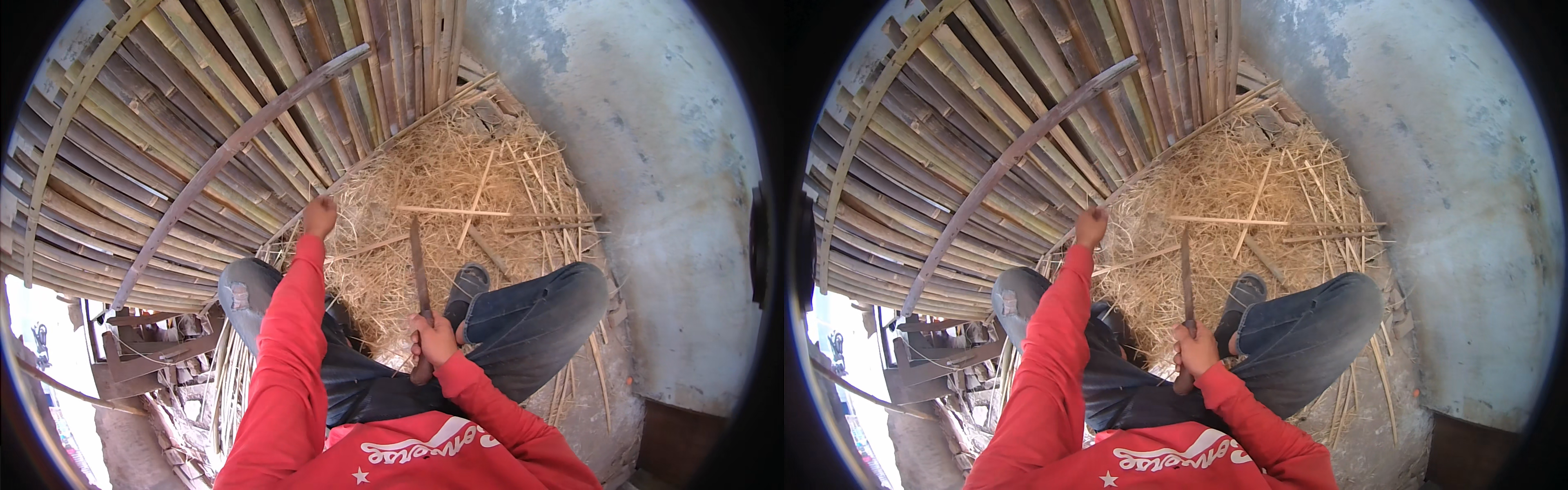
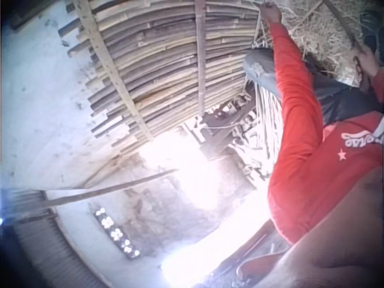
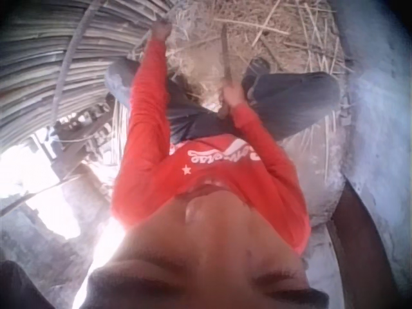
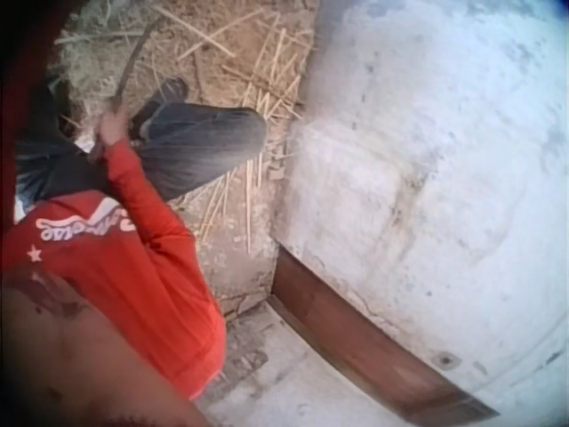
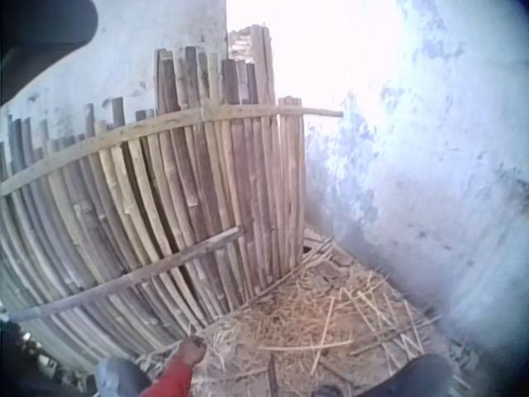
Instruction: The person uses a large blade to shave down and smooth thin bamboo strips while sitting on the ground amidst wood shavings.
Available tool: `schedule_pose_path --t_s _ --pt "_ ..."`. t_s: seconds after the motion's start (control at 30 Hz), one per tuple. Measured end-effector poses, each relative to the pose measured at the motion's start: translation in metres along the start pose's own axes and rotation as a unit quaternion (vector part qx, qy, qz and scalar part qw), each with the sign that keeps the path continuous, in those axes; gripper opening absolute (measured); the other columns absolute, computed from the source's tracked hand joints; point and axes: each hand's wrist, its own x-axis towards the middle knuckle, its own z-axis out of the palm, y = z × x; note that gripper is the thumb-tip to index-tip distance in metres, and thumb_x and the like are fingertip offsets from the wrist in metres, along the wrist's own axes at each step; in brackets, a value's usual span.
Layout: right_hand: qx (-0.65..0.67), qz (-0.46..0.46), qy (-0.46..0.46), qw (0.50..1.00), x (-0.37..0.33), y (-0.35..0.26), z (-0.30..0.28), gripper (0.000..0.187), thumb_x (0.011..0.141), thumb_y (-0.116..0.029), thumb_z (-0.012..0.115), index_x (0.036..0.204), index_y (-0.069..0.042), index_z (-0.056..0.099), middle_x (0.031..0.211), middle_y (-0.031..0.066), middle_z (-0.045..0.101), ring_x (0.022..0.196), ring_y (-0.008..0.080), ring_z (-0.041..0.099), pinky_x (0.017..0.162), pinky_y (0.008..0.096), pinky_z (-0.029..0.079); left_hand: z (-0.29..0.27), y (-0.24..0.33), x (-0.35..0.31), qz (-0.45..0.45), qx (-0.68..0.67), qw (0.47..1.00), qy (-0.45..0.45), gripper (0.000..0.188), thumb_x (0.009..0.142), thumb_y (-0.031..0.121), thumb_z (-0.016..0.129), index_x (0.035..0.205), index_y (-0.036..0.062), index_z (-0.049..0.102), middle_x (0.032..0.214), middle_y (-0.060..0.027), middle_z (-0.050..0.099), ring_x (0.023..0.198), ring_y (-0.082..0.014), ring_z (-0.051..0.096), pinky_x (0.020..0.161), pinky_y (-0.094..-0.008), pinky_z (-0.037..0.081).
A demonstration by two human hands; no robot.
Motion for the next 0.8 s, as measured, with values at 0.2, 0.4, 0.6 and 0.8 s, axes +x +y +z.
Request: schedule_pose_path --t_s 0.2,0.4,0.6,0.8 --pt "0.13 -0.088 -0.01 0.987 -0.03 -0.081 -0.012 0.018 0.096 -0.014 0.065 0.108 -0.006 0.054 0.068 0.0046 0.054 0.043 0.0129 0.051 0.037 0.0316 0.044 0.075 -0.091 -0.078 -0.123 0.206 0.951 -0.196 0.057 0.082 0.033 0.074 0.131 0.0059 0.064 0.131 -0.0206 0.066 0.123 -0.038 0.062 0.104 -0.046 0.051" --pt "0.012 -0.263 0.124 0.957 -0.093 -0.204 -0.069 0.028 0.098 -0.013 0.064 0.122 -0.004 0.053 0.068 0.0021 0.053 0.043 0.0089 0.048 0.037 0.0256 0.04 0.1 -0.081 -0.11 -0.087 0.244 0.944 -0.205 0.049 0.085 0.026 0.073 0.131 0.0112 0.063 0.129 -0.0172 0.065 0.125 -0.0366 0.059 0.101 -0.0472 0.051" --pt "-0.102 -0.43 0.272 0.855 -0.07 -0.265 -0.169 0.03 0.098 -0.014 0.067 0.123 -0.002 0.055 0.068 0.0019 0.055 0.045 0.0081 0.047 0.039 0.0249 0.038 0.108 -0.075 -0.108 -0.032 0.139 0.975 -0.171 0.026 0.087 0.022 0.07 0.109 0.0105 0.075 0.113 -0.0168 0.069 0.113 -0.036 0.065 0.094 -0.0455 0.053" --pt "-0.243 -0.31 0.296 0.87 0.113 -0.25 -0.25 0.027 0.086 -0.02 0.082 0.095 -0.005 0.061 0.072 0.0031 0.064 0.054 0.0139 0.059 0.047 0.03 0.048 0.12 -0.07 -0.111 0.049 -0.004 0.986 -0.161 0.029 0.088 0.019 0.068 0.112 0.0054 0.075 0.107 -0.0191 0.073 0.099 -0.039 0.068 0.09 -0.0458 0.055"
